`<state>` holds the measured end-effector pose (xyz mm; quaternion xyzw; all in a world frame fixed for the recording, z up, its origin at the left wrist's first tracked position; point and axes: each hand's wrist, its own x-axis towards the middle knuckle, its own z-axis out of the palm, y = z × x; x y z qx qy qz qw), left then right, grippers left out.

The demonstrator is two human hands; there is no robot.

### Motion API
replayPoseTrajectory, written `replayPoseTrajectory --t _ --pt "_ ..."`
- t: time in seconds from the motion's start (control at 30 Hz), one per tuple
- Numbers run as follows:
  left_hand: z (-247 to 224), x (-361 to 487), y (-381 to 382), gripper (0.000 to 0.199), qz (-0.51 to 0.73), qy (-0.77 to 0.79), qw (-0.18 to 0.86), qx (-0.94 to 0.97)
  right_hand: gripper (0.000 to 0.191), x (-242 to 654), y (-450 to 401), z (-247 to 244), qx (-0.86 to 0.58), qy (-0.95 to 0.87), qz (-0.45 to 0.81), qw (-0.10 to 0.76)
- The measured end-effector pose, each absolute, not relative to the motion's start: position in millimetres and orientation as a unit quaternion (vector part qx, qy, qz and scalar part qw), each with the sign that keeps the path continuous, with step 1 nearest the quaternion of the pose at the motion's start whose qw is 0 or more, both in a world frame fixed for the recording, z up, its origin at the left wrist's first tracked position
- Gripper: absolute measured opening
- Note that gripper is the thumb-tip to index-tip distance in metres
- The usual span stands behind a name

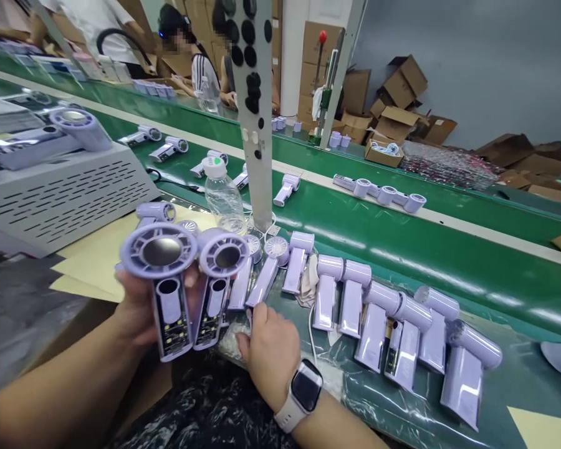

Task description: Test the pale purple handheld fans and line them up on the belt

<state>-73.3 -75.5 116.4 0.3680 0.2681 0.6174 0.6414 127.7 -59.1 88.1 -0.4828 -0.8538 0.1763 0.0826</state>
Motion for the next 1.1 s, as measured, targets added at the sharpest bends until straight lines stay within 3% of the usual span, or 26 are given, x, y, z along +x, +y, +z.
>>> replayPoseTrajectory --t 0.07,0.17,0.27,0.5,0.73,0.87,1.1 --pt "120.0 -61.1 -70.5 0.063 0.636 0.259 0.647 0.331 0.020 130.4 -64.0 77.7 -0.466 -0.854 0.201 0.112" --pt "122.9 -43.2 -62.8 0.063 0.648 0.262 0.648 0.301 0.033 151.8 -64.5 81.7 -0.424 -0.790 0.410 0.167" --pt "124.7 -25.4 -55.5 0.062 0.670 0.254 0.638 0.283 0.021 177.9 -60.8 100.0 -0.377 -0.705 0.566 0.203" --pt "130.2 19.0 -34.2 0.073 0.706 0.188 0.634 0.255 0.029 197.8 -65.1 123.8 -0.420 -0.620 0.614 0.249" --pt "133.6 32.6 -29.8 0.072 0.706 0.201 0.627 0.263 0.041 175.5 -77.8 116.3 -0.389 -0.569 0.630 0.358" --pt "126.5 30.1 -32.0 0.073 0.717 0.208 0.604 0.279 0.044 167.0 -79.3 109.9 -0.388 -0.545 0.648 0.365" --pt "134.7 16.4 -36.6 0.071 0.742 0.162 0.622 0.190 0.027 168.4 -75.1 117.0 -0.330 -0.730 0.474 0.365"
